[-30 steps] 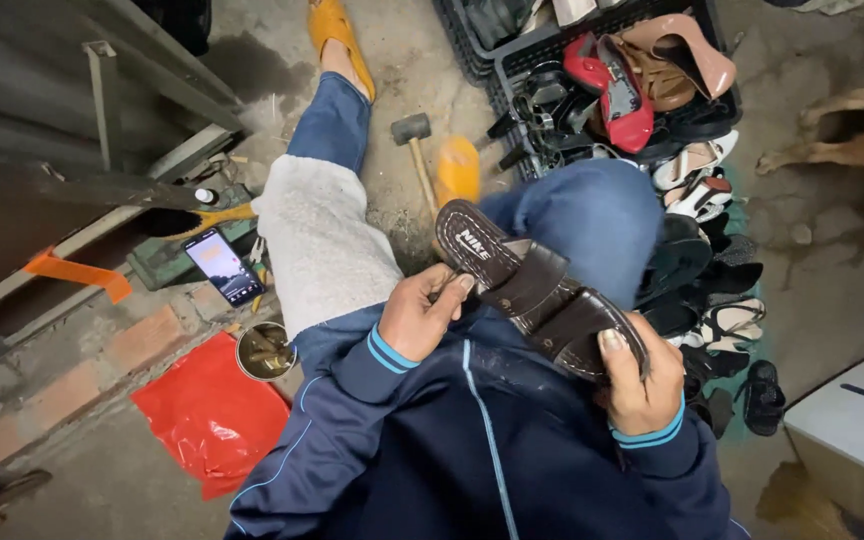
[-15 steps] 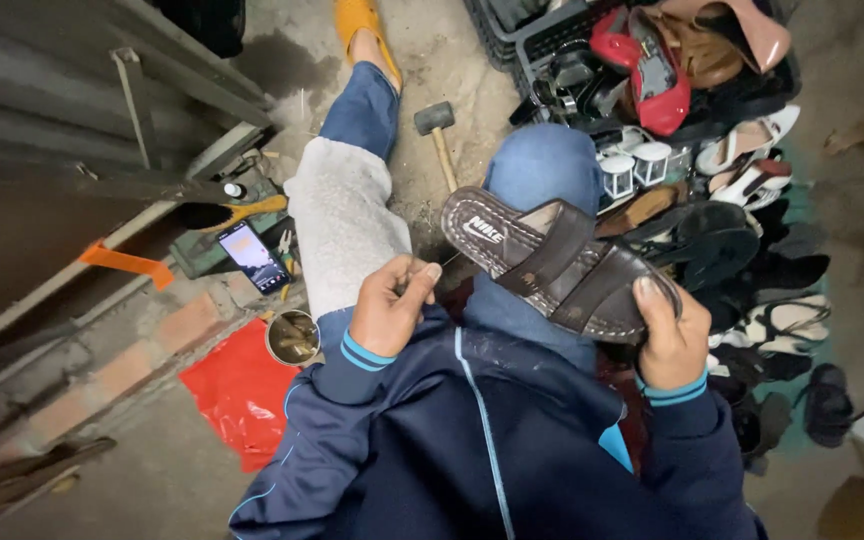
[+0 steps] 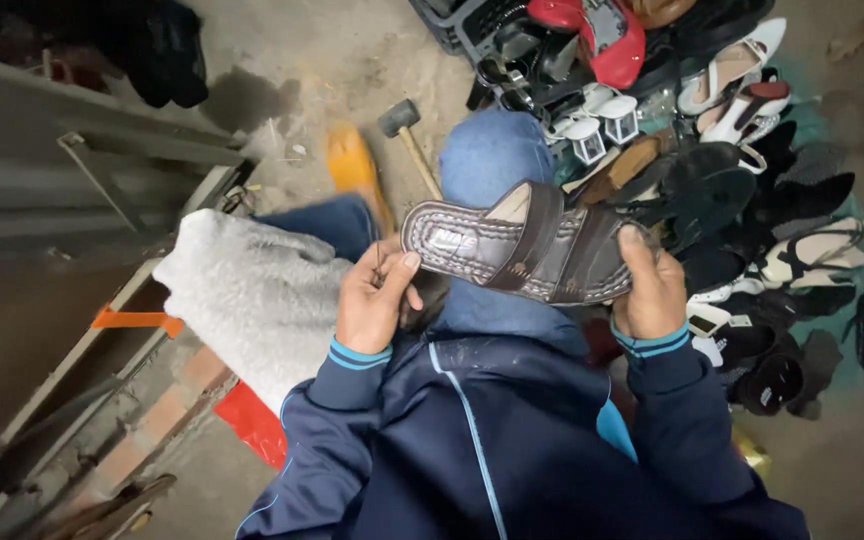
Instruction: Repairing a brown sandal by trimming excess material and inspecting the structure while sitting on the floor.
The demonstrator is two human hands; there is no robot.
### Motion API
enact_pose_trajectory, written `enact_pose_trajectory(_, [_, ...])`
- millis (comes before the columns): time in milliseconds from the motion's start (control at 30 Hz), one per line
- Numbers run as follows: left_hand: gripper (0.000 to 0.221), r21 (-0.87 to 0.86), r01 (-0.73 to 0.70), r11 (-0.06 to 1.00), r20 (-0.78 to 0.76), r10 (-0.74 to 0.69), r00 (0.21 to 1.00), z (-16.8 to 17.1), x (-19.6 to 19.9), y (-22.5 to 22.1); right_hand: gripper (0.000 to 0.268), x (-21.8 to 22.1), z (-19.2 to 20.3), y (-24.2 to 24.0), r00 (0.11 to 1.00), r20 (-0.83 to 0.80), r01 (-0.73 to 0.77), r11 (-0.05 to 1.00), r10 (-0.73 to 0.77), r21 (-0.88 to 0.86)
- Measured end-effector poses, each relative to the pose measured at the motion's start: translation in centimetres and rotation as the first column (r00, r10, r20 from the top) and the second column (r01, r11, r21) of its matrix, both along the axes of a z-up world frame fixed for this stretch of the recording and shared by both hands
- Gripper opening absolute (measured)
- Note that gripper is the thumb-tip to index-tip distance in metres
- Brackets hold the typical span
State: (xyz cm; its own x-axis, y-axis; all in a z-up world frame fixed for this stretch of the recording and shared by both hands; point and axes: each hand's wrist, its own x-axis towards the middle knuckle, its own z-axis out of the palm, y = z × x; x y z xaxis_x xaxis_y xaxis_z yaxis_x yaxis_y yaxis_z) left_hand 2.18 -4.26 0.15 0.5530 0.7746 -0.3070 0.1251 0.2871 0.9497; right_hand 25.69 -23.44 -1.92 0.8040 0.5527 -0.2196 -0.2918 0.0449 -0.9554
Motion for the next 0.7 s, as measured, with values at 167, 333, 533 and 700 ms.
enact_pose_trajectory(167, [0.026,-0.06,-0.021,0.998,0.071,0.026,0.997,-1.0,2.2,-0.6,0.031,-0.6,-0.6,0.5,0.979,-0.202,0.081,0.874,0.02,0.479])
enact_pose_trajectory(333, [0.032,-0.08,-0.008,0.997,0.091,0.015,0.996,-1.4,2.9,0.3,0.053,-2.4,-0.8,3.7,0.979,-0.051,-0.142,0.837,0.199,0.529])
enact_pose_trajectory(533, [0.048,0.41,0.189,0.892,-0.437,0.01,0.899,1.7,-1.2,3.7,0.049,-1.8,-1.8,5.6,0.976,-0.152,-0.087,0.914,0.159,0.396])
enact_pose_trajectory(700, [0.035,0.548,0.291,0.784,-0.49,0.019,0.872,0.1,-3.6,3.2,0.046,-1.9,-3.8,5.4,0.977,-0.181,-0.039,0.932,0.111,0.361])
